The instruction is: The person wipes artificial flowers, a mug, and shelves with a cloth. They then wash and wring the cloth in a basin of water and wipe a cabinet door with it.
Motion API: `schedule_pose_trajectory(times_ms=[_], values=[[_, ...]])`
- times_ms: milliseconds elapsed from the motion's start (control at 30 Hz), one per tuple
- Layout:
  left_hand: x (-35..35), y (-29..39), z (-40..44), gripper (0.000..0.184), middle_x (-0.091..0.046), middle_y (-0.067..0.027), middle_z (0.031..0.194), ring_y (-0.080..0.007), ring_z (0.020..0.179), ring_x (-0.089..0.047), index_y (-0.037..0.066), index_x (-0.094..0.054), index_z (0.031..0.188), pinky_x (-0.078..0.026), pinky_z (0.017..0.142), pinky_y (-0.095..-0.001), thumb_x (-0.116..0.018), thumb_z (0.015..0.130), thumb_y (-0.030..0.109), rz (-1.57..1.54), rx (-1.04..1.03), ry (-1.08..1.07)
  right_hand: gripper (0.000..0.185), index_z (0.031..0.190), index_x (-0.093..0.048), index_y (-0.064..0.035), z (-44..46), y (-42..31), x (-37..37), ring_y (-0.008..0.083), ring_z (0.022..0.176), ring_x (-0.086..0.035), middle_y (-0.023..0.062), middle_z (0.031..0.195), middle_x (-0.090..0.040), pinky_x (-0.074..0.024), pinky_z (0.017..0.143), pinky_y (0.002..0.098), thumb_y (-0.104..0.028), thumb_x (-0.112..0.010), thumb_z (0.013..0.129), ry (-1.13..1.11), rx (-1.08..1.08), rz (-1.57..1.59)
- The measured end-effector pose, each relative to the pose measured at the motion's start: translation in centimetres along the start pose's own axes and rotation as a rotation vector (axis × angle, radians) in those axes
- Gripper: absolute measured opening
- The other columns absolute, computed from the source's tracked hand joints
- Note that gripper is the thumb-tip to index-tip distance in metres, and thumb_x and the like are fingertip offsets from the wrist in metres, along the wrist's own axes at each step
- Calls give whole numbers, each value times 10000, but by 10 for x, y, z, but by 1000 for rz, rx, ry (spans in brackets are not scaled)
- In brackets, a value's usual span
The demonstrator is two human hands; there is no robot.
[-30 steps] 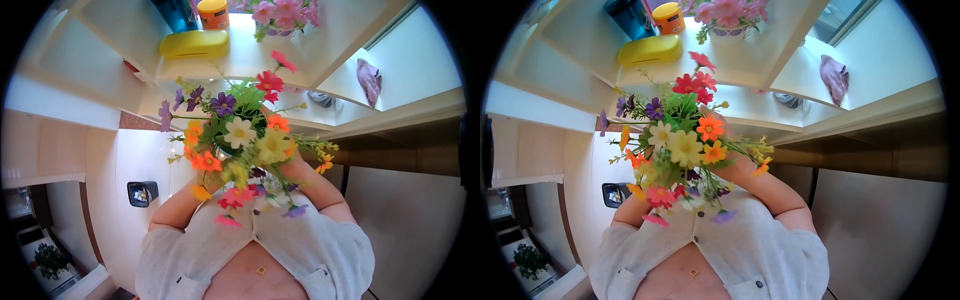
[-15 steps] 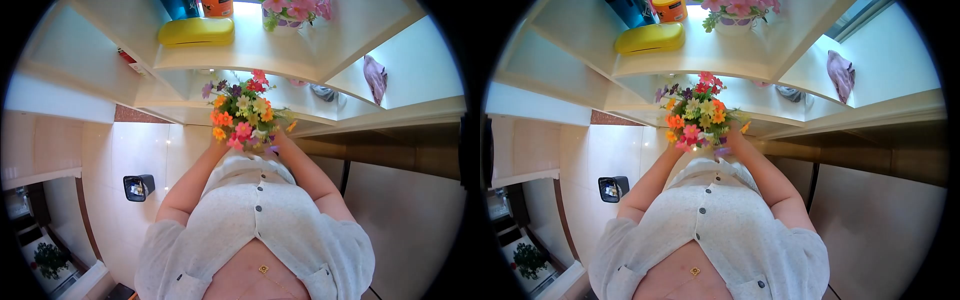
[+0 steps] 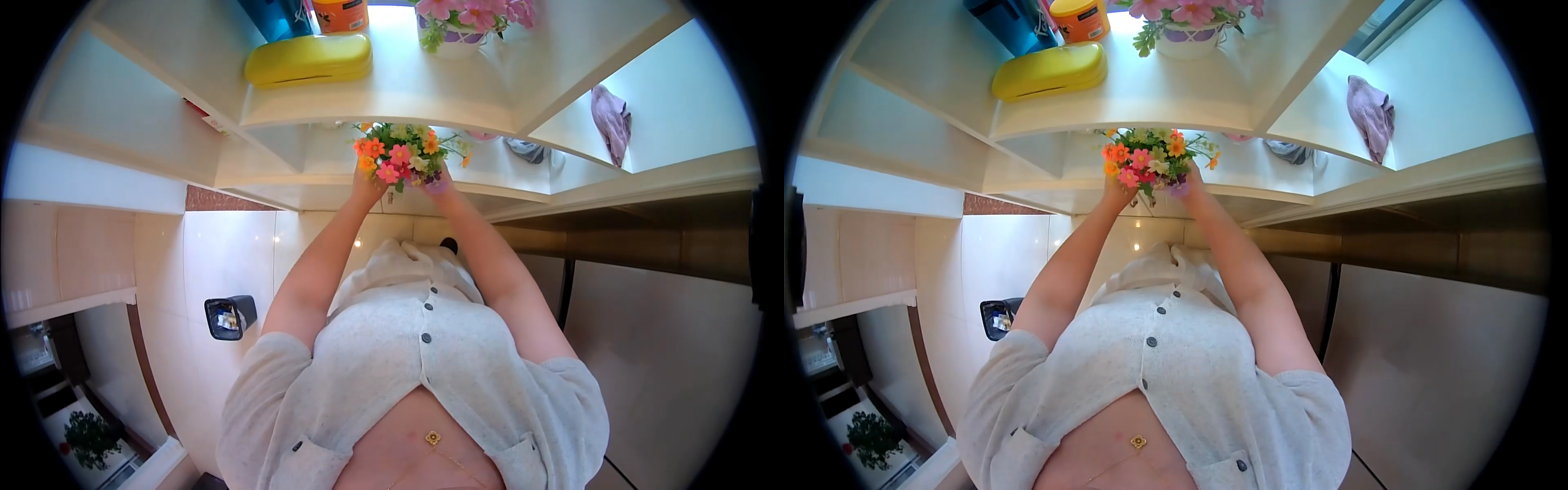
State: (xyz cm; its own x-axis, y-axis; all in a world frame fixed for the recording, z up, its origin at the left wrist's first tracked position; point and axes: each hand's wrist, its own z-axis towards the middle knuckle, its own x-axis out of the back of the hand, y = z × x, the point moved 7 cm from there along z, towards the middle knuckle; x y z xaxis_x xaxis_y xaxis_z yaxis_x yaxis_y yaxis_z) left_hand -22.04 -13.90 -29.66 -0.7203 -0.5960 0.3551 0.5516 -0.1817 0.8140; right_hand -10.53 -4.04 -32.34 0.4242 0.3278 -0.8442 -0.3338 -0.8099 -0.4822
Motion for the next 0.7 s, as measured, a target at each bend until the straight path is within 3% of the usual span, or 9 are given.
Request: schedule_pose_trajectory(times_ms=[33, 133, 167, 233, 367, 467, 533, 600, 700], values=[[-3, -14, 6, 485, -548, -93, 1350, -282, 1210, -534, 64, -458, 1356, -396, 1078, -415, -566, 886, 122, -96, 114, 4, 330, 1239, -546, -51, -1, -23, -12, 198, 1036, -643, 69, 1143, -650, -550, 870, 337, 1, -464, 923, -95, 370, -784], [-5, -24, 16, 425, -572, -122, 1313, -294, 1194, -542, 53, -511, 1303, -432, 1015, -381, -591, 896, 146, 323, 28, -106, 357, 1286, -514, -51, 8, -29, -20, 196, 1046, -638, 71, 1197, -639, -554, 871, 342, -9, -489, 933, -180, 514, -909], [-11, -37, 25, 405, -596, -148, 1266, -315, 1182, -545, 56, -567, 1240, -433, 991, -395, -633, 859, 179, -71, 223, -26, 393, 1302, -501, -57, 4, -33, -34, 201, 1037, -639, 62, 1210, -634, -541, 892, 358, -34, -552, 913, -187, 754, -1570], [-6, -19, 29, 384, -598, -154, 1251, -325, 1178, -540, 57, -583, 1215, -427, 994, -403, -634, 851, 169, 107, 130, -16, 513, 1297, -506, -75, 1, -36, -43, 237, 1050, -624, 42, 1206, -630, -489, 964, 389, -89, -709, 826, -80, 738, -1796], [-3, 10, 35, 408, -574, -170, 1262, -371, 1172, -518, 52, -588, 1204, -410, 1006, -421, -674, 822, 167, 369, 39, -92, 523, 1282, -519, -74, -7, -45, -44, 249, 1101, -594, 62, 1192, -630, -445, 1017, 376, -131, -729, 806, 111, 433, -1261], [29, 56, 12, 541, -549, -201, 1268, -393, 1168, -513, 16, -551, 1254, -406, 1015, -436, -735, 773, 179, 230, 290, 86, 528, 1279, -507, -32, -29, -48, -64, 279, 1173, -553, 126, 1202, -620, -436, 1025, 366, -131, -718, 805, 45, 461, -1802], [36, 73, -14, 772, -477, -274, 1348, -423, 1233, -468, -26, -402, 1381, -398, 1032, -446, -780, 743, 187, 176, 345, -78, 565, 1348, -460, -7, -50, -41, -34, 306, 1243, -513, 188, 1284, -574, -415, 1052, 398, -131, -675, 840, 141, 191, -1764], [30, 85, -41, 785, -457, -263, 1388, -400, 1286, -443, -41, -391, 1398, -382, 1069, -427, -777, 764, 214, 205, 493, -284, 606, 1405, -422, -3, -101, -33, -45, 337, 1298, -468, 213, 1368, -515, -409, 1063, 406, -117, -642, 851, 40, 471, -1792], [13, 152, -36, 806, -418, -230, 1448, -300, 1365, -391, 2, -334, 1470, -337, 1116, -400, -754, 811, 196, 65, 515, -493, 649, 1445, -389, -21, -167, -66, -114, 322, 1324, -453, 206, 1424, -473, -406, 1069, 389, -94, -632, 848, 170, 177, -1510]])
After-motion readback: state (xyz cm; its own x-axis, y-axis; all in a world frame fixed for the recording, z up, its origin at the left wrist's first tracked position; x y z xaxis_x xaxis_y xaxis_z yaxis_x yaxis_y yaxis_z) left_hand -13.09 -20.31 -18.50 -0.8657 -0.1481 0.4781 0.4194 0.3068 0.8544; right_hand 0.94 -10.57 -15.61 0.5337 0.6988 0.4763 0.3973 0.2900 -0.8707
